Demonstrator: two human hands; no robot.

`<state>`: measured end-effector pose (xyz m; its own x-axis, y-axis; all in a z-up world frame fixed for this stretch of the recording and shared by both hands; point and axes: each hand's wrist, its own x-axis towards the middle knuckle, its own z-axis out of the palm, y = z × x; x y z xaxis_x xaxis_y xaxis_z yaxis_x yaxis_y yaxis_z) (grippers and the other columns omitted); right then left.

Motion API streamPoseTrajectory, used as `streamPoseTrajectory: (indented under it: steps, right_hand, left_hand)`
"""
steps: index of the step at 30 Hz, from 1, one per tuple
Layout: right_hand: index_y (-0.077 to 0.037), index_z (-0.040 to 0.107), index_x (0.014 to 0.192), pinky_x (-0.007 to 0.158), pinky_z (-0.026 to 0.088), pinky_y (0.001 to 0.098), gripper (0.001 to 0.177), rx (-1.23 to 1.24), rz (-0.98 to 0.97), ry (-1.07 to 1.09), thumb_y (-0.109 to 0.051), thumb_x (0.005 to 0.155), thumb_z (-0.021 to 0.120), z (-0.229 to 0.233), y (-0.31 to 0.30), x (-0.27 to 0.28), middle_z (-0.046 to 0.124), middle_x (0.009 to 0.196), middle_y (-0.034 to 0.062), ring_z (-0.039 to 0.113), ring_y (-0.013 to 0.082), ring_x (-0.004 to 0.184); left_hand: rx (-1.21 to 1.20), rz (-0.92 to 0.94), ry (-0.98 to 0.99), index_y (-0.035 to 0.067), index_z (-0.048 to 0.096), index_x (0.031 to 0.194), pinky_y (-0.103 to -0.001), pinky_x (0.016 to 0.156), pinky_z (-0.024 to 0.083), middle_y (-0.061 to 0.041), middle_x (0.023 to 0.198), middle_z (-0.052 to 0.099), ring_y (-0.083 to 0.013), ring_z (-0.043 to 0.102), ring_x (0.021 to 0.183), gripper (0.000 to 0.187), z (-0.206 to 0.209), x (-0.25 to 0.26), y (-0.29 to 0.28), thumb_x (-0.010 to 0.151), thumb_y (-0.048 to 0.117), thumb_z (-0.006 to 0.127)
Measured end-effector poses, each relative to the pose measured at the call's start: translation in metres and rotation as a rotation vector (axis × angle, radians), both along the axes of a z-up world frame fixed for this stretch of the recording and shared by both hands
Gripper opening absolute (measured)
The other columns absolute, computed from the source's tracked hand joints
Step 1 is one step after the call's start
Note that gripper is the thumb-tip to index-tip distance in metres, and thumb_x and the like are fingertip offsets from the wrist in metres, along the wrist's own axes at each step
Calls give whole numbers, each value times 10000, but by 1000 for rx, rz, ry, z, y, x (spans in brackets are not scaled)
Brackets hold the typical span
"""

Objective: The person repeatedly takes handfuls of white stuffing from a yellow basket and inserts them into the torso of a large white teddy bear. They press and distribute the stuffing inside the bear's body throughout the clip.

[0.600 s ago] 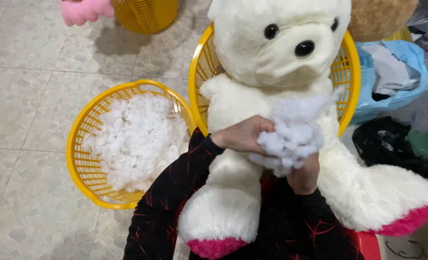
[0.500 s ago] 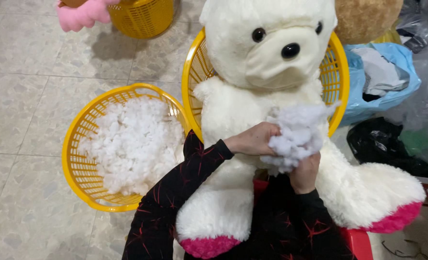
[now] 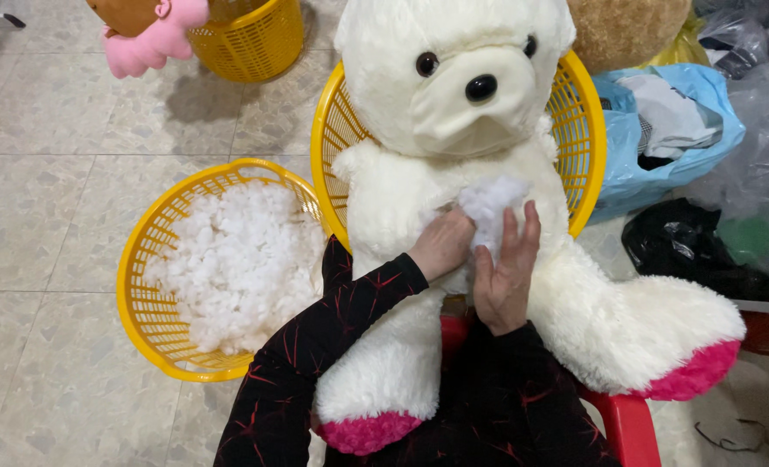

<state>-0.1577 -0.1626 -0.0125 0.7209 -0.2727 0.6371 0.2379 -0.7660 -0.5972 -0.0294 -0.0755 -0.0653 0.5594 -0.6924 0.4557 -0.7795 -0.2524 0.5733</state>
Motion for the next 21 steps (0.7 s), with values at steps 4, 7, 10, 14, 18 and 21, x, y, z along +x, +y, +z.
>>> streamPoseTrajectory:
  steps: [4, 7, 10, 14, 18, 21]
  right_hand:
    - [-19, 557, 1462, 1251, 281, 503, 462, -215, 13, 86, -35, 1000, 562, -15, -10, 17, 408, 1597, 259, 340, 456, 1509]
    - [24, 588, 1400, 1194, 367, 483, 409, -199, 48, 103, -28, 994, 567, -35, -21, 24, 525, 1489, 251, 451, 447, 1419]
    - [36, 610, 1335, 1078, 450, 464, 415, -259, 43, 187, -59, 932, 628, -55, -29, 27, 616, 1325, 237, 550, 437, 1264]
    - [8, 668, 1182, 956, 479, 481, 423, -400, 47, 314, -128, 786, 730, -70, -30, 35, 653, 1141, 201, 598, 415, 1099]
    - [-38, 700, 1045, 1005, 476, 481, 309, -532, 46, 515, -129, 753, 744, -69, -33, 47, 672, 1099, 144, 633, 333, 1088]
    - [0, 695, 1060, 892, 458, 522, 432, -429, 140, 373, -111, 649, 766, -62, -38, 48, 666, 1068, 174, 624, 385, 1017]
  left_hand:
    - [74, -58, 145, -35, 658, 1142, -469, 982, 524, -268, 1137, 672, -422, 637, 1125, 318, 16, -1, 7, 842, 68, 676]
    - [72, -128, 248, -13, 650, 1206, -458, 1038, 482, -270, 1222, 628, -430, 595, 1182, 448, 41, 0, 27, 797, 134, 758]
    - [153, -123, 315, 27, 626, 1301, -447, 1028, 467, -267, 1326, 528, -432, 569, 1201, 604, 69, -2, 50, 765, 211, 834]
    - [61, -70, 280, 54, 615, 1327, -429, 949, 543, -231, 1482, 457, -384, 661, 1106, 626, 101, -8, 70, 755, 189, 831]
    - [135, 184, 99, 81, 529, 1393, -459, 860, 565, -204, 1379, 519, -400, 682, 1022, 762, 118, -18, 76, 736, 224, 888]
    - [214, 192, 208, 115, 331, 1530, -497, 818, 549, -235, 1316, 490, -446, 645, 975, 1040, 118, -31, 72, 684, 263, 917]
